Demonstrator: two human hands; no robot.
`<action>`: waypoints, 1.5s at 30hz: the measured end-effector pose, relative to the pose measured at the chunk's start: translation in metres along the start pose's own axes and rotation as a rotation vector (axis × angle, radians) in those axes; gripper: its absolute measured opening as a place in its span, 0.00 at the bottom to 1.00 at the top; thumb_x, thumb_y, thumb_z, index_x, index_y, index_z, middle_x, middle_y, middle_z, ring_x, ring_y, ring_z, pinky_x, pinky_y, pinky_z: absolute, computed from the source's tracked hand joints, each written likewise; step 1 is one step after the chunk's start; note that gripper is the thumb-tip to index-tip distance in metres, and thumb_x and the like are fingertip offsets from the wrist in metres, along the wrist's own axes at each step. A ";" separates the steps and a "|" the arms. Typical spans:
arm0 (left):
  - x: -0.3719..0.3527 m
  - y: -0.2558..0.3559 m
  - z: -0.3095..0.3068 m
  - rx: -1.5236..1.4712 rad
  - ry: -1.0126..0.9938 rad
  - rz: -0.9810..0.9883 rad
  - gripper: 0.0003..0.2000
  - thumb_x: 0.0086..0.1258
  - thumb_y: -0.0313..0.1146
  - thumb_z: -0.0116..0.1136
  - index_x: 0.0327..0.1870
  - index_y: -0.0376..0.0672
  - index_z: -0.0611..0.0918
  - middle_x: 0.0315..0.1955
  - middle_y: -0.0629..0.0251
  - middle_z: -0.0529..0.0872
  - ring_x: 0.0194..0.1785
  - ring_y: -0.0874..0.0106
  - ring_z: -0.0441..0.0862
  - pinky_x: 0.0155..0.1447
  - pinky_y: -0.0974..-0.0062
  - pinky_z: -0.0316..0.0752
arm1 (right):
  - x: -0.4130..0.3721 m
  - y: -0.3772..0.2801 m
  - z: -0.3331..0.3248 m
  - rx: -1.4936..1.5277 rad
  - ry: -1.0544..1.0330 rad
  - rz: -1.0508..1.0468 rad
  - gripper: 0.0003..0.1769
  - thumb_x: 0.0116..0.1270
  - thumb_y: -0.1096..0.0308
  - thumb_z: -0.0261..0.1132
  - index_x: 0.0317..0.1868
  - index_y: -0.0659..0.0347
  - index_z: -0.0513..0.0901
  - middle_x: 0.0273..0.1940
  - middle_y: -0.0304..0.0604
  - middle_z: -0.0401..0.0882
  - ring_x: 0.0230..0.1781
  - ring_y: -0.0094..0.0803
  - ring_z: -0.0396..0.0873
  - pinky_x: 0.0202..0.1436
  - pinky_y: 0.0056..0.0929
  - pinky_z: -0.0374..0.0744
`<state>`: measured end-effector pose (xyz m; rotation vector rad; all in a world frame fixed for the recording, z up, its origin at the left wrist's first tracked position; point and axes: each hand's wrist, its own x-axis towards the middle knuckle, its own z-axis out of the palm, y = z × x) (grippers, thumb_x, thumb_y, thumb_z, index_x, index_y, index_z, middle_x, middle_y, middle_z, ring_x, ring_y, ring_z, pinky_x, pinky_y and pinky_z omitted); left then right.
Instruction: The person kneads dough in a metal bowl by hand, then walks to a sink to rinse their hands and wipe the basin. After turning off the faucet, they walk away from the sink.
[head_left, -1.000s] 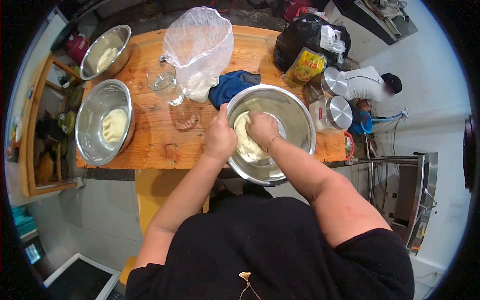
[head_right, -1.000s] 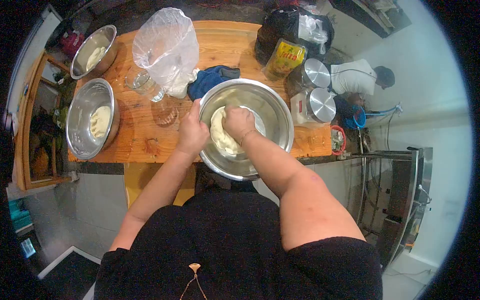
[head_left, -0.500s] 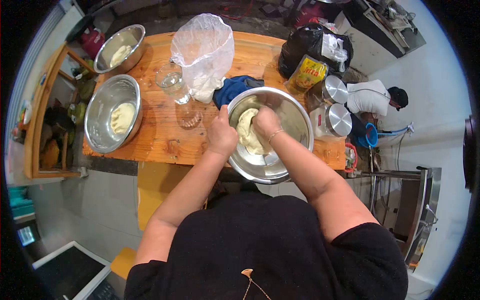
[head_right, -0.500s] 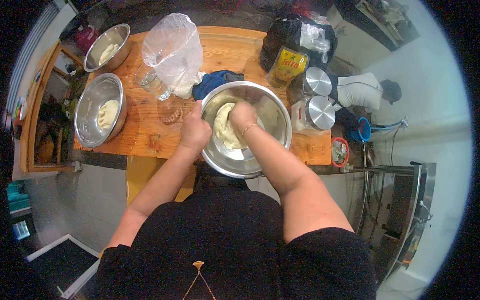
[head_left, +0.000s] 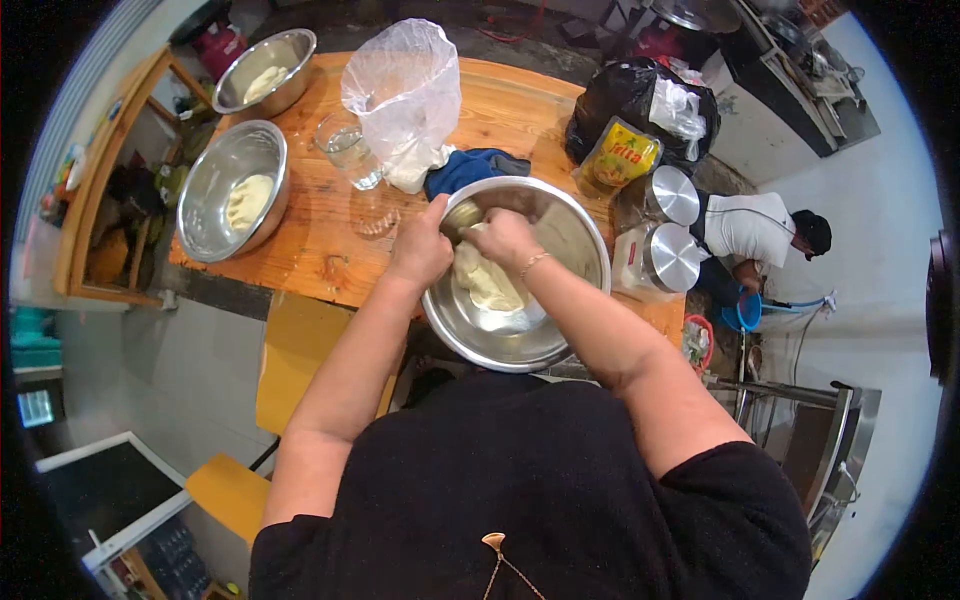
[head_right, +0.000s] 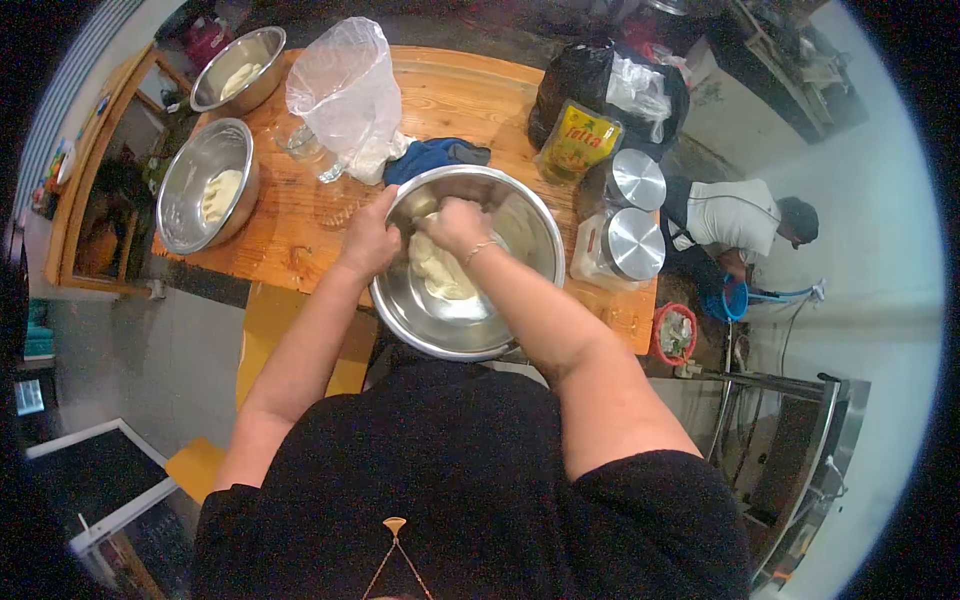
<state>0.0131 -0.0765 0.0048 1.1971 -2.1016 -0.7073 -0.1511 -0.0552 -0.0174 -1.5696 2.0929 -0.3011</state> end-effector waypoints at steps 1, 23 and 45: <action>0.000 0.003 -0.001 0.016 -0.009 -0.031 0.20 0.52 0.21 0.49 0.50 0.41 0.76 0.33 0.41 0.82 0.40 0.44 0.80 0.46 0.52 0.73 | -0.003 -0.009 0.001 -0.040 -0.020 -0.024 0.30 0.55 0.44 0.63 0.43 0.65 0.83 0.39 0.58 0.83 0.46 0.48 0.81 0.54 0.41 0.75; -0.006 0.008 -0.005 -0.051 0.012 -0.054 0.24 0.52 0.19 0.48 0.54 0.38 0.74 0.34 0.41 0.82 0.41 0.46 0.80 0.47 0.53 0.73 | -0.069 0.005 -0.027 -0.534 -0.576 -0.323 0.11 0.52 0.68 0.60 0.31 0.63 0.86 0.37 0.55 0.83 0.41 0.49 0.83 0.46 0.40 0.80; -0.002 0.014 -0.004 0.163 0.005 -0.202 0.25 0.55 0.23 0.51 0.58 0.38 0.74 0.35 0.42 0.82 0.42 0.48 0.80 0.48 0.55 0.74 | 0.009 -0.021 -0.031 0.380 -0.488 0.101 0.15 0.58 0.63 0.63 0.30 0.69 0.84 0.31 0.52 0.83 0.28 0.38 0.84 0.34 0.32 0.81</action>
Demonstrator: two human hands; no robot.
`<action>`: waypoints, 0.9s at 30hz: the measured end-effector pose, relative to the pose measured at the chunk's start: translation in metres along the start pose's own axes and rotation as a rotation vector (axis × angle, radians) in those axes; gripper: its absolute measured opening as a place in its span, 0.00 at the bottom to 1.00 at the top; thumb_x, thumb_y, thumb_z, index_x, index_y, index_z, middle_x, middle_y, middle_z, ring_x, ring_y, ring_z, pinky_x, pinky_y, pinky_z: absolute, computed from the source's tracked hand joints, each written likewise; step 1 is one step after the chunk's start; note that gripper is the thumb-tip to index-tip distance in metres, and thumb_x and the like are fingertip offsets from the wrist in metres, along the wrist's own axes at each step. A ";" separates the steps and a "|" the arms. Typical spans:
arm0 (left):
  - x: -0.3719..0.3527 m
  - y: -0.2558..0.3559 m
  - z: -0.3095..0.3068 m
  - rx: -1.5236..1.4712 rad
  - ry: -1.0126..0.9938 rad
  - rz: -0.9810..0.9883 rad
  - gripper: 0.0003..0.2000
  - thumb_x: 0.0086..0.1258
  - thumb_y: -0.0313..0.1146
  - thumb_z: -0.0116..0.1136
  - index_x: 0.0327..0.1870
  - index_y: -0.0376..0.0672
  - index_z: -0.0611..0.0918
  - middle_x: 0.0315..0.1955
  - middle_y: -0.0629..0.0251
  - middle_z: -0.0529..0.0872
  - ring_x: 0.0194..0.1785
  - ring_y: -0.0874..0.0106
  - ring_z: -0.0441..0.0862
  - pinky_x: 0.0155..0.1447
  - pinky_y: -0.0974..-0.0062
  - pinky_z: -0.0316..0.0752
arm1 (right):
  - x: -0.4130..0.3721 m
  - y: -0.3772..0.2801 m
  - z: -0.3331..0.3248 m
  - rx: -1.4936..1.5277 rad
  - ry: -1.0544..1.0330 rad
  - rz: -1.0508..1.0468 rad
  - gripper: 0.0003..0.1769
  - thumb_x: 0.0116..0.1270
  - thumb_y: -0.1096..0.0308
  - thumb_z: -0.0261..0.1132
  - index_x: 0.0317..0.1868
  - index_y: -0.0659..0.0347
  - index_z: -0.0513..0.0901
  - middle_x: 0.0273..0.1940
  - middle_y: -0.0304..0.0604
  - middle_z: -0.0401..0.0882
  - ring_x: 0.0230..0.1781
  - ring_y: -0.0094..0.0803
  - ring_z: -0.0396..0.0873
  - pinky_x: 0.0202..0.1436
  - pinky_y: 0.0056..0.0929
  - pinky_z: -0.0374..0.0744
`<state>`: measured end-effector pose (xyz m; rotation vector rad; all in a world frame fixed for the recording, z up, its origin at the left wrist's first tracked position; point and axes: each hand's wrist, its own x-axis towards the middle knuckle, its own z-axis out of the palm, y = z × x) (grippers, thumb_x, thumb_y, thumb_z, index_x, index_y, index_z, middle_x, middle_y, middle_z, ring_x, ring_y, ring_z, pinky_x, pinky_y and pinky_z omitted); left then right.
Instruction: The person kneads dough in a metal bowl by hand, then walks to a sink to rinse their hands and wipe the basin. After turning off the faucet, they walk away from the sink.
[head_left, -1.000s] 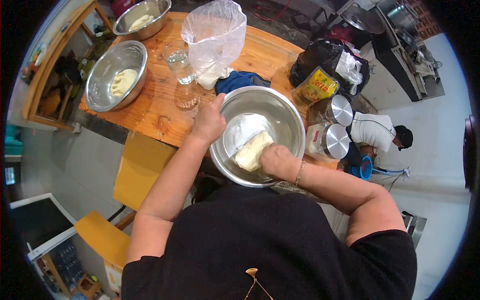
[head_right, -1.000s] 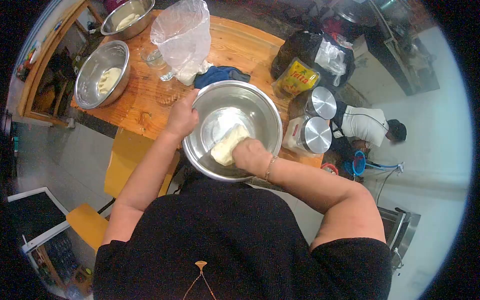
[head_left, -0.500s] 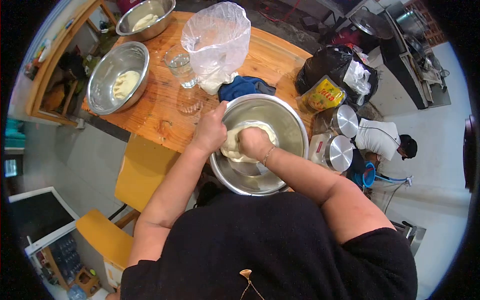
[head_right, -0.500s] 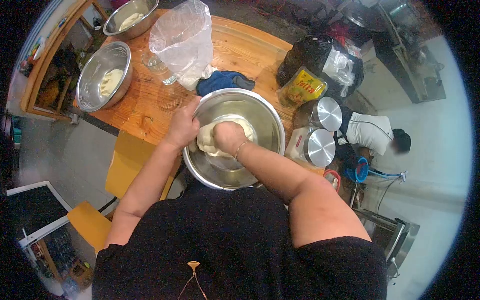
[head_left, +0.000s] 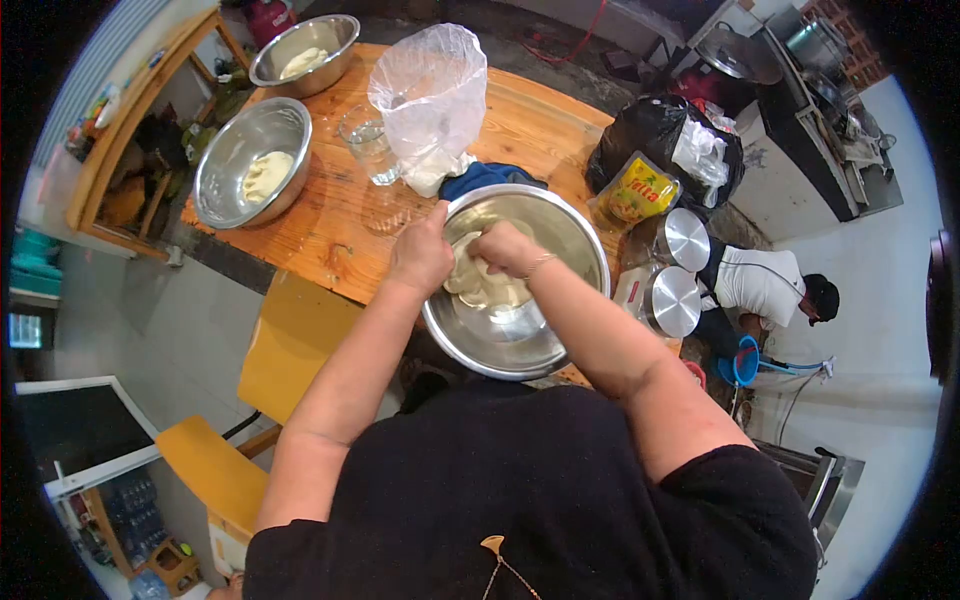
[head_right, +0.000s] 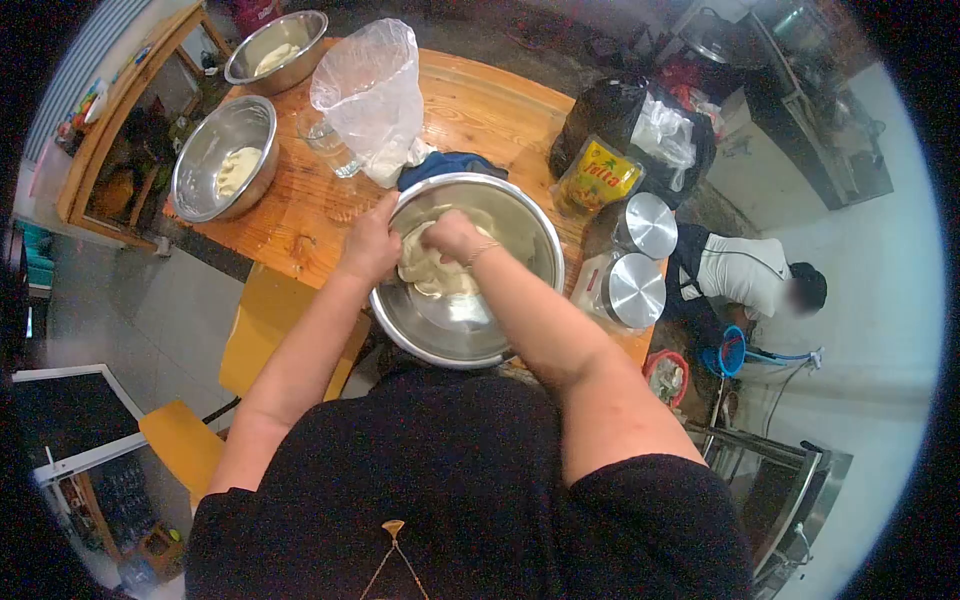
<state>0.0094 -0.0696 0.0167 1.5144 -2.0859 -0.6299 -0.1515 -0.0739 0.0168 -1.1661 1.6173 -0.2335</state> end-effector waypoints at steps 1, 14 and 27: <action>-0.001 0.000 0.001 -0.004 -0.003 -0.003 0.25 0.55 0.23 0.51 0.58 0.38 0.74 0.35 0.42 0.82 0.42 0.48 0.80 0.48 0.55 0.74 | -0.005 0.012 -0.002 -0.002 -0.002 0.005 0.15 0.58 0.63 0.63 0.30 0.69 0.84 0.31 0.52 0.83 0.28 0.38 0.84 0.34 0.32 0.81; 0.002 -0.004 0.002 -0.013 -0.009 0.047 0.25 0.53 0.22 0.50 0.57 0.38 0.74 0.34 0.39 0.82 0.41 0.46 0.80 0.46 0.54 0.74 | -0.012 0.069 -0.012 0.064 0.337 0.128 0.33 0.65 0.45 0.49 0.31 0.75 0.80 0.32 0.63 0.81 0.29 0.51 0.83 0.29 0.41 0.79; 0.002 -0.005 0.004 -0.126 0.035 0.060 0.25 0.52 0.21 0.49 0.56 0.39 0.75 0.35 0.39 0.82 0.41 0.43 0.79 0.48 0.52 0.73 | -0.086 0.000 0.033 -0.909 -0.136 -0.529 0.12 0.55 0.64 0.59 0.33 0.62 0.84 0.31 0.54 0.83 0.33 0.45 0.84 0.38 0.40 0.81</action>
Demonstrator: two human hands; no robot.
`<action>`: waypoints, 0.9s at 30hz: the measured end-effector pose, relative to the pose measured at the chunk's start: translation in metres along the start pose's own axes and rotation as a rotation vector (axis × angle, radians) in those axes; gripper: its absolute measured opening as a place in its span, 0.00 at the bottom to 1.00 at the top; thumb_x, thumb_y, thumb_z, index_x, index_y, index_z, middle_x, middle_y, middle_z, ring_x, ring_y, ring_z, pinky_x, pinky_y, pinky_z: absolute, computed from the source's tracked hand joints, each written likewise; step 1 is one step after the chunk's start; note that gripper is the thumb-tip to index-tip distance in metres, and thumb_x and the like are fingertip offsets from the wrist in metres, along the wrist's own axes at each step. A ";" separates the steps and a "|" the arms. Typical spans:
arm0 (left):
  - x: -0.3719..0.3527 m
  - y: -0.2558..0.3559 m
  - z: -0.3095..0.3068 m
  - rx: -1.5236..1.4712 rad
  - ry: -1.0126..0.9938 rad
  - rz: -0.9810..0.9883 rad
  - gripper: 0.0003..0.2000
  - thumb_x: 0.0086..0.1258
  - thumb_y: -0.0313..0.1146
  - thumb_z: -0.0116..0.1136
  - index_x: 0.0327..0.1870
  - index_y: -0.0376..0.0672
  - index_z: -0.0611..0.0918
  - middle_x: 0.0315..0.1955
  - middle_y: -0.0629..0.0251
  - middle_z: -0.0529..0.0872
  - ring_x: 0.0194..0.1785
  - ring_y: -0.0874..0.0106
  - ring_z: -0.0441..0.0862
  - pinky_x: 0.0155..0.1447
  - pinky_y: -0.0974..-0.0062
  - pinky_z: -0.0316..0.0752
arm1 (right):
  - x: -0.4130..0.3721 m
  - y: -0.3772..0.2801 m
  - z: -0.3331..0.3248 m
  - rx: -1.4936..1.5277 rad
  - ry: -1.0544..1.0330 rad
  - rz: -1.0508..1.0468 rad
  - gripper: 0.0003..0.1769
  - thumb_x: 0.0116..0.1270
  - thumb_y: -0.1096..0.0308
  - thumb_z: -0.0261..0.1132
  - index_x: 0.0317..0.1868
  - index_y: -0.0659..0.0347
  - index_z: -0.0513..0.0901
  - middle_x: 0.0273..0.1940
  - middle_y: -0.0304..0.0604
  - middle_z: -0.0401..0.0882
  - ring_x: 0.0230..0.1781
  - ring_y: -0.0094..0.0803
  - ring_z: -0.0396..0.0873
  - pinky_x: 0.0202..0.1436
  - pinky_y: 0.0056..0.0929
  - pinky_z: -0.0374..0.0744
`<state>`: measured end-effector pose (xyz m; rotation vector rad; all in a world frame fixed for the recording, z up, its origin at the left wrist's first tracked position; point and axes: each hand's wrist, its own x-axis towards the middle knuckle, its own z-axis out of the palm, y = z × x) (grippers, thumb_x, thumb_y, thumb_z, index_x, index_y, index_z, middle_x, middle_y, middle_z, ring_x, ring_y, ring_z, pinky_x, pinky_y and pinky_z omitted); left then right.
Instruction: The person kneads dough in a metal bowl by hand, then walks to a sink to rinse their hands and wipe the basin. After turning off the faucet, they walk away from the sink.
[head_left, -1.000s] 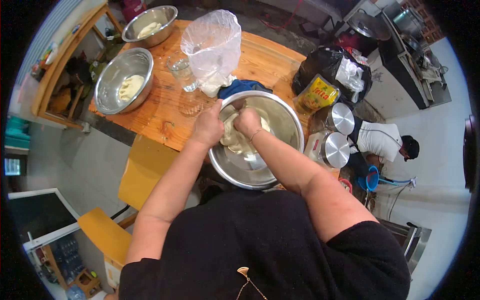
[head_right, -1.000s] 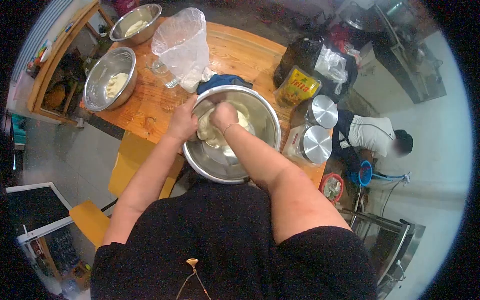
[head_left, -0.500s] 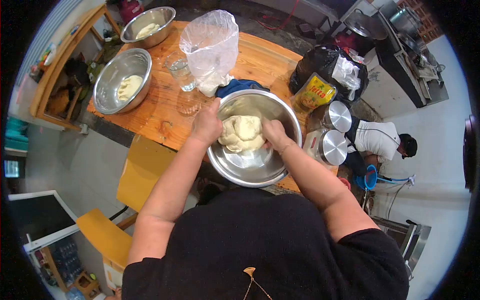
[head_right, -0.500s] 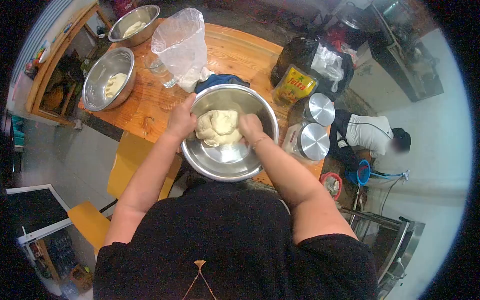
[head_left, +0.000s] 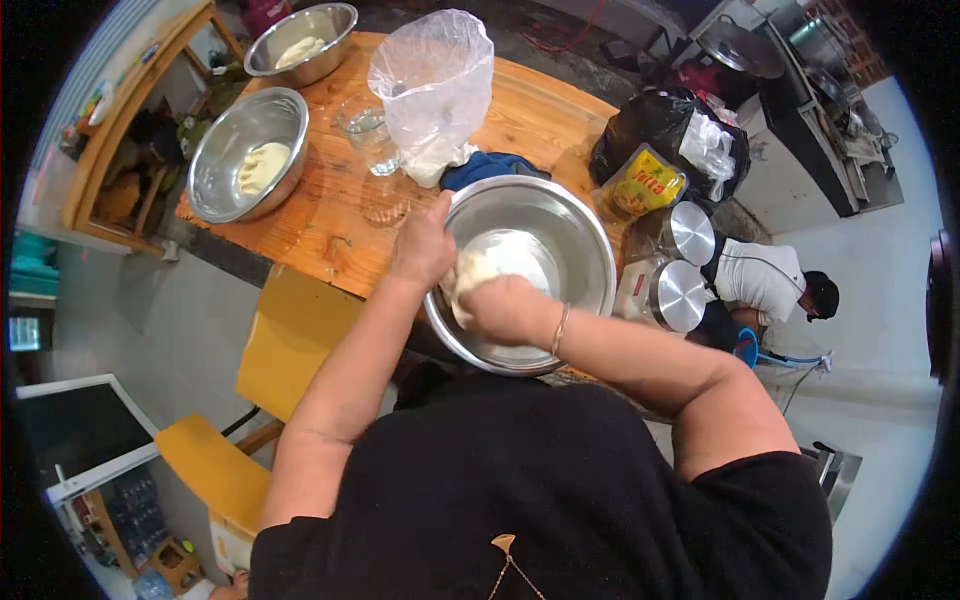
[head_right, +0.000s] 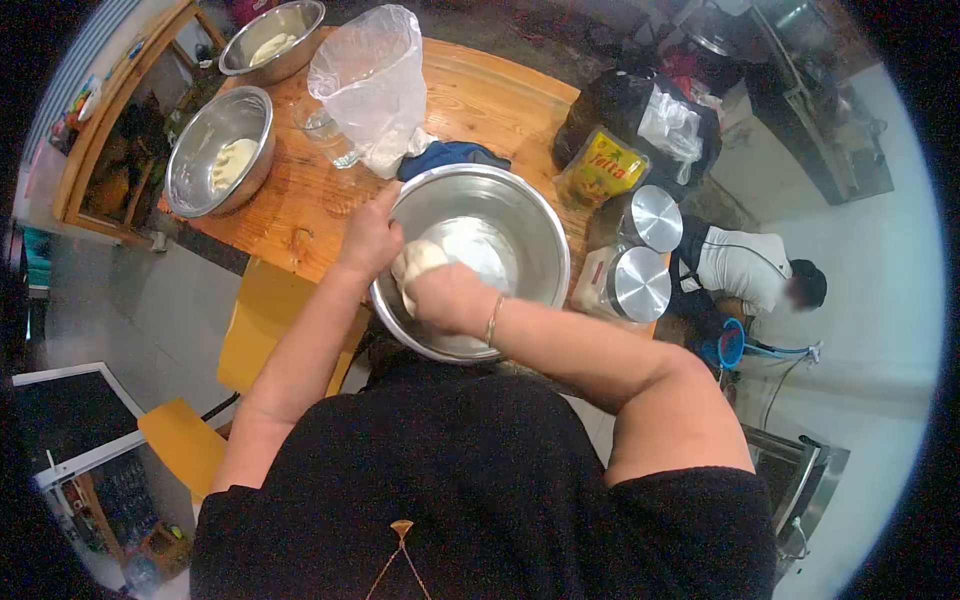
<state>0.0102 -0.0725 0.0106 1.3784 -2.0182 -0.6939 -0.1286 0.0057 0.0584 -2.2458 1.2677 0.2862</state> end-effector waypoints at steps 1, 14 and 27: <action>-0.002 -0.001 0.000 -0.002 -0.001 -0.004 0.25 0.52 0.21 0.49 0.56 0.39 0.75 0.35 0.39 0.82 0.41 0.43 0.79 0.48 0.52 0.73 | 0.000 -0.005 0.016 0.009 -0.019 0.078 0.11 0.57 0.64 0.57 0.33 0.60 0.84 0.32 0.53 0.83 0.34 0.47 0.83 0.40 0.42 0.80; -0.002 -0.004 -0.003 -0.068 -0.082 0.029 0.25 0.53 0.20 0.46 0.58 0.33 0.71 0.38 0.39 0.81 0.43 0.44 0.79 0.49 0.53 0.73 | 0.052 0.065 0.024 0.268 0.364 0.773 0.17 0.59 0.59 0.55 0.38 0.60 0.85 0.41 0.57 0.82 0.43 0.51 0.81 0.50 0.44 0.77; 0.002 -0.001 -0.009 0.024 -0.247 -0.090 0.27 0.57 0.25 0.49 0.62 0.36 0.68 0.42 0.39 0.80 0.47 0.46 0.79 0.52 0.55 0.72 | 0.042 0.105 0.035 0.726 0.281 0.805 0.15 0.60 0.65 0.61 0.32 0.73 0.83 0.31 0.55 0.83 0.32 0.37 0.84 0.36 0.31 0.81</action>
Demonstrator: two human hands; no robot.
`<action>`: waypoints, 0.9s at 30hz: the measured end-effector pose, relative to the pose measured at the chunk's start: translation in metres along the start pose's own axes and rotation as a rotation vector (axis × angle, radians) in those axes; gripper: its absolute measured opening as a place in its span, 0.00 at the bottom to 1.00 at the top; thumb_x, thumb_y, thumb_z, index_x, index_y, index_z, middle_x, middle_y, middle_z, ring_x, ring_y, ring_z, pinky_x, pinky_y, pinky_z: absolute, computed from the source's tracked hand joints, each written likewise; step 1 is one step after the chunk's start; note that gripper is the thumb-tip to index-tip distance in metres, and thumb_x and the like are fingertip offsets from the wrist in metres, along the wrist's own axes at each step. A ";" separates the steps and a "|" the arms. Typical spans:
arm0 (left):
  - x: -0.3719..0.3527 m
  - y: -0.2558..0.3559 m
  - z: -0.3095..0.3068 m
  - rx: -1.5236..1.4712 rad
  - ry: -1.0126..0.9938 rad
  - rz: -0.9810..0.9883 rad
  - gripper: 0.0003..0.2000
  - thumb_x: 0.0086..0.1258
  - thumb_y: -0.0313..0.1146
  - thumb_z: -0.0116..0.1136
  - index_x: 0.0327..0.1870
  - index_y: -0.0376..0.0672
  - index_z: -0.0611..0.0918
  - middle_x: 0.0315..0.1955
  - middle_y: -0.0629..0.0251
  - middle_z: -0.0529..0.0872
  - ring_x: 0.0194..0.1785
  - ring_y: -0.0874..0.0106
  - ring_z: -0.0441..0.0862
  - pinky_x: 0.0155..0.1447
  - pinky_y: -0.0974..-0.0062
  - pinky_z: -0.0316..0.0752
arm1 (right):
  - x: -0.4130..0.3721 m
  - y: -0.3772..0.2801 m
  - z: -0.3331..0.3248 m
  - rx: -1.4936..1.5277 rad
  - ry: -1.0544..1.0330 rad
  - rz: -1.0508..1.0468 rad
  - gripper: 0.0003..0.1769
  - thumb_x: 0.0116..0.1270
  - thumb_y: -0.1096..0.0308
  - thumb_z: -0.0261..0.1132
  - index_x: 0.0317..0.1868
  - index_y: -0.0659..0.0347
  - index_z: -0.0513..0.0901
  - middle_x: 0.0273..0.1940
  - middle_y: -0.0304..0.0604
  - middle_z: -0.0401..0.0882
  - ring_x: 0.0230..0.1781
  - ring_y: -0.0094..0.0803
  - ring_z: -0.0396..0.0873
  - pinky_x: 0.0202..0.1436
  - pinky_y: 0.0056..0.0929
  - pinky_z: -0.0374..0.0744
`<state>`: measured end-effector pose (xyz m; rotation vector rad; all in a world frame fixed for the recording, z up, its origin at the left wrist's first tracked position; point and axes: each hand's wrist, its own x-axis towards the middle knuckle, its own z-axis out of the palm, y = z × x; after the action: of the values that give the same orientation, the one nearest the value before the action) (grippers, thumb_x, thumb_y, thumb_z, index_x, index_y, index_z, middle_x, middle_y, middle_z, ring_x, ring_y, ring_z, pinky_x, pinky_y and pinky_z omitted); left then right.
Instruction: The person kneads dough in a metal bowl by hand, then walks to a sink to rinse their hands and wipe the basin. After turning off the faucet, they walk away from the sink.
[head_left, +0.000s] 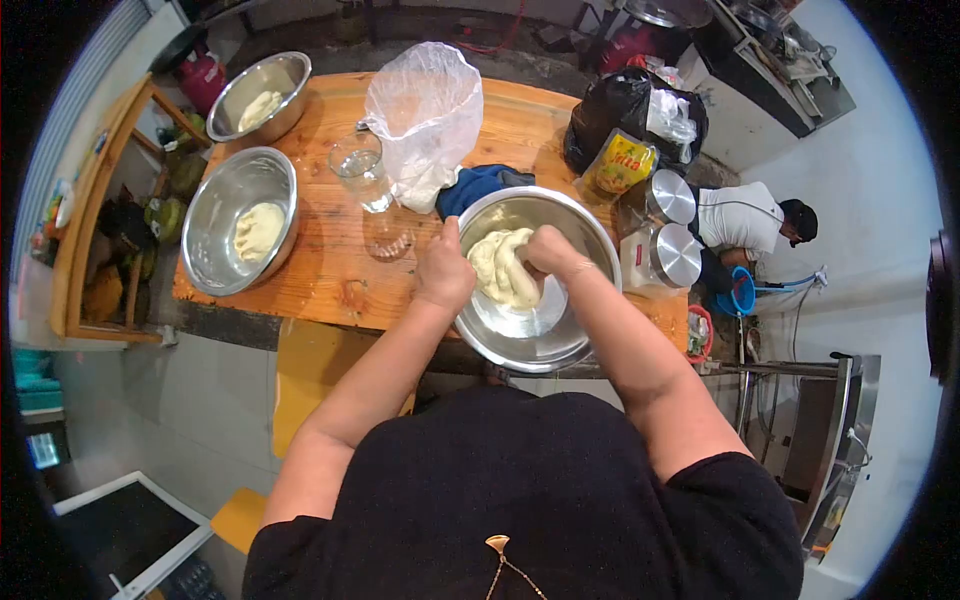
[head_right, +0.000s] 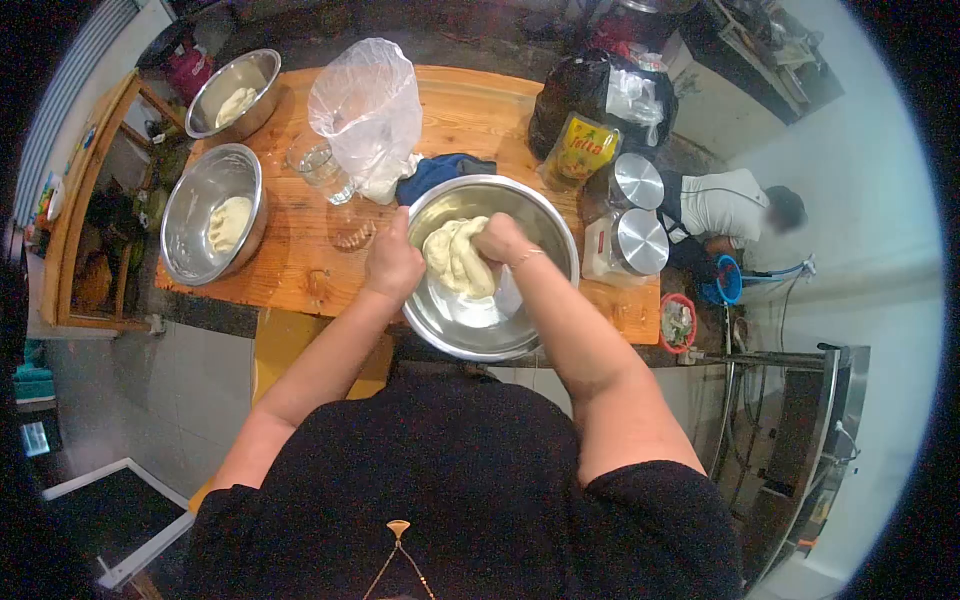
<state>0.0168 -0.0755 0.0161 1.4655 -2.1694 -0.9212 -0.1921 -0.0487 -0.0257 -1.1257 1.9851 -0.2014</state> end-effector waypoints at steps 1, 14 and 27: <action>0.000 -0.001 0.001 -0.001 -0.001 0.001 0.27 0.57 0.25 0.49 0.62 0.36 0.68 0.42 0.39 0.80 0.47 0.46 0.79 0.52 0.55 0.72 | -0.022 -0.001 -0.012 0.000 0.001 0.002 0.15 0.60 0.65 0.61 0.32 0.73 0.83 0.31 0.55 0.83 0.32 0.37 0.84 0.36 0.31 0.81; 0.003 0.000 0.004 0.057 0.006 0.071 0.28 0.56 0.23 0.49 0.63 0.36 0.67 0.39 0.39 0.81 0.45 0.46 0.79 0.50 0.54 0.73 | 0.017 -0.006 0.015 0.499 0.376 0.027 0.18 0.58 0.62 0.63 0.21 0.71 0.80 0.20 0.48 0.78 0.20 0.35 0.78 0.24 0.37 0.74; -0.002 -0.009 0.009 -0.036 0.118 0.135 0.27 0.53 0.20 0.49 0.60 0.34 0.68 0.37 0.39 0.81 0.43 0.44 0.79 0.47 0.53 0.73 | -0.139 -0.033 0.022 -0.644 -0.119 -0.411 0.10 0.56 0.65 0.60 0.32 0.62 0.85 0.32 0.53 0.83 0.36 0.46 0.83 0.43 0.43 0.80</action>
<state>0.0178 -0.0729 0.0038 1.3047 -2.1250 -0.8033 -0.1191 0.0446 0.0567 -1.9036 1.7309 0.3146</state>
